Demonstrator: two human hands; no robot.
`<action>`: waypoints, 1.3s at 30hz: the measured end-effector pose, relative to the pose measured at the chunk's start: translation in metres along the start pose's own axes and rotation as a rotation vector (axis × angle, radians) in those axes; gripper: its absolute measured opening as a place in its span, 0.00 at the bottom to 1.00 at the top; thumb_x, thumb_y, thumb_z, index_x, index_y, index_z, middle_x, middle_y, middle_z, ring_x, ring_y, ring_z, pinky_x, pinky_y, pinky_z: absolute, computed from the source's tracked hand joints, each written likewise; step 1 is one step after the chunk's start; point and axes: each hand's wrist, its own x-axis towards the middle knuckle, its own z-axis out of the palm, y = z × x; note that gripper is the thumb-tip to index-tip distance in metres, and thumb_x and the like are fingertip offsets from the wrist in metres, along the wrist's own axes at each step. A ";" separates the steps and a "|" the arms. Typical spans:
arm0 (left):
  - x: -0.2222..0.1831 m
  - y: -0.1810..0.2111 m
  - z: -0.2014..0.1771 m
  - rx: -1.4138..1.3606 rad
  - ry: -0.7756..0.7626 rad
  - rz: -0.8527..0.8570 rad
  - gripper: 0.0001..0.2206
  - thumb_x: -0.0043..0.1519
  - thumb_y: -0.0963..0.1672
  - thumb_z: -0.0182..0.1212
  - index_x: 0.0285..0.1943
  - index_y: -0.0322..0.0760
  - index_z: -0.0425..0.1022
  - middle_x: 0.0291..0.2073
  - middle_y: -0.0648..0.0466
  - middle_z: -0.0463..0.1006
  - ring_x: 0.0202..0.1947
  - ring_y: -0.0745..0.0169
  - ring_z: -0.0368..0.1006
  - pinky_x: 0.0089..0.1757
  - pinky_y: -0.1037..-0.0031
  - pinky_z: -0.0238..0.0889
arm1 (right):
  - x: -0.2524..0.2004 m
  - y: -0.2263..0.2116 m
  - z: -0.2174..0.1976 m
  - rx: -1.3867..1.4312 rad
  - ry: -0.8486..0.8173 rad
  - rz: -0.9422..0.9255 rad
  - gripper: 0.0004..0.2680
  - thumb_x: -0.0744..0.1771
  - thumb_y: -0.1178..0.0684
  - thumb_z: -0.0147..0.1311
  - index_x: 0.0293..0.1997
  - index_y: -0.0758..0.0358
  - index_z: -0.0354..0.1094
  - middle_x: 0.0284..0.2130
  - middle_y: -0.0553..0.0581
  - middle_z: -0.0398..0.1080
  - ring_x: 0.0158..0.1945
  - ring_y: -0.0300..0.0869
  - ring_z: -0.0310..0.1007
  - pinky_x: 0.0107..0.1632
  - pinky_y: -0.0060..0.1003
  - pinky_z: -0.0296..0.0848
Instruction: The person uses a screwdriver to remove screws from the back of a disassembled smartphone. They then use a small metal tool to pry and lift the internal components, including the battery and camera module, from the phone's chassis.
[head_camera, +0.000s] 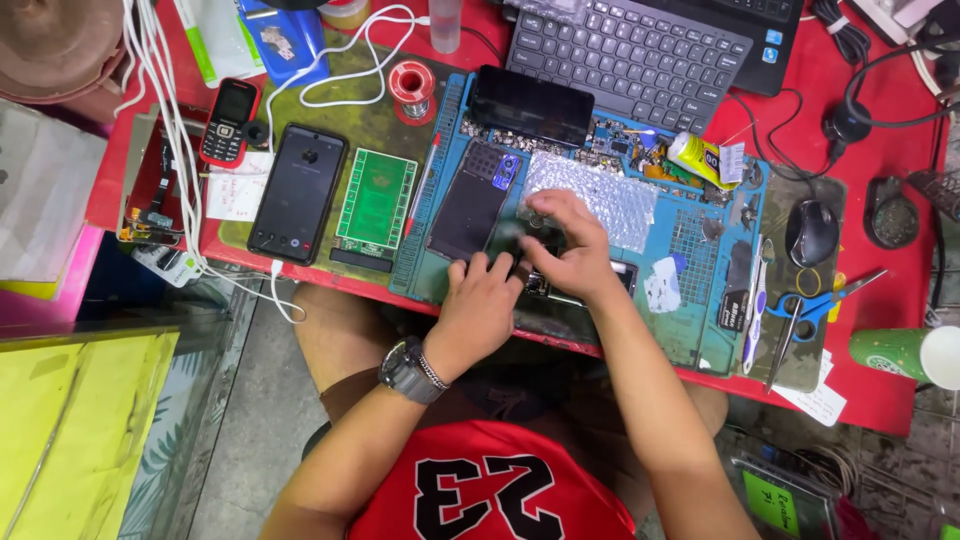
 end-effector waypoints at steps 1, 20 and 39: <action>0.002 -0.001 0.000 -0.002 0.000 0.001 0.10 0.56 0.40 0.57 0.45 0.39 0.77 0.46 0.49 0.68 0.44 0.46 0.63 0.44 0.56 0.52 | -0.003 0.005 -0.001 -0.001 -0.001 0.001 0.17 0.62 0.67 0.69 0.56 0.70 0.73 0.46 0.69 0.75 0.49 0.53 0.76 0.51 0.45 0.74; 0.031 -0.048 0.020 -0.014 0.123 -0.029 0.06 0.60 0.44 0.54 0.40 0.47 0.77 0.36 0.57 0.70 0.46 0.52 0.66 0.49 0.53 0.53 | -0.012 -0.004 -0.009 0.013 0.189 0.015 0.10 0.60 0.71 0.70 0.43 0.72 0.79 0.31 0.64 0.72 0.40 0.52 0.79 0.47 0.50 0.79; 0.102 -0.070 0.024 0.417 0.466 0.195 0.05 0.55 0.38 0.57 0.27 0.37 0.77 0.22 0.50 0.70 0.31 0.49 0.67 0.38 0.58 0.52 | -0.008 -0.015 -0.003 -0.057 0.175 -0.020 0.10 0.64 0.64 0.69 0.48 0.68 0.79 0.39 0.62 0.71 0.47 0.49 0.75 0.52 0.50 0.75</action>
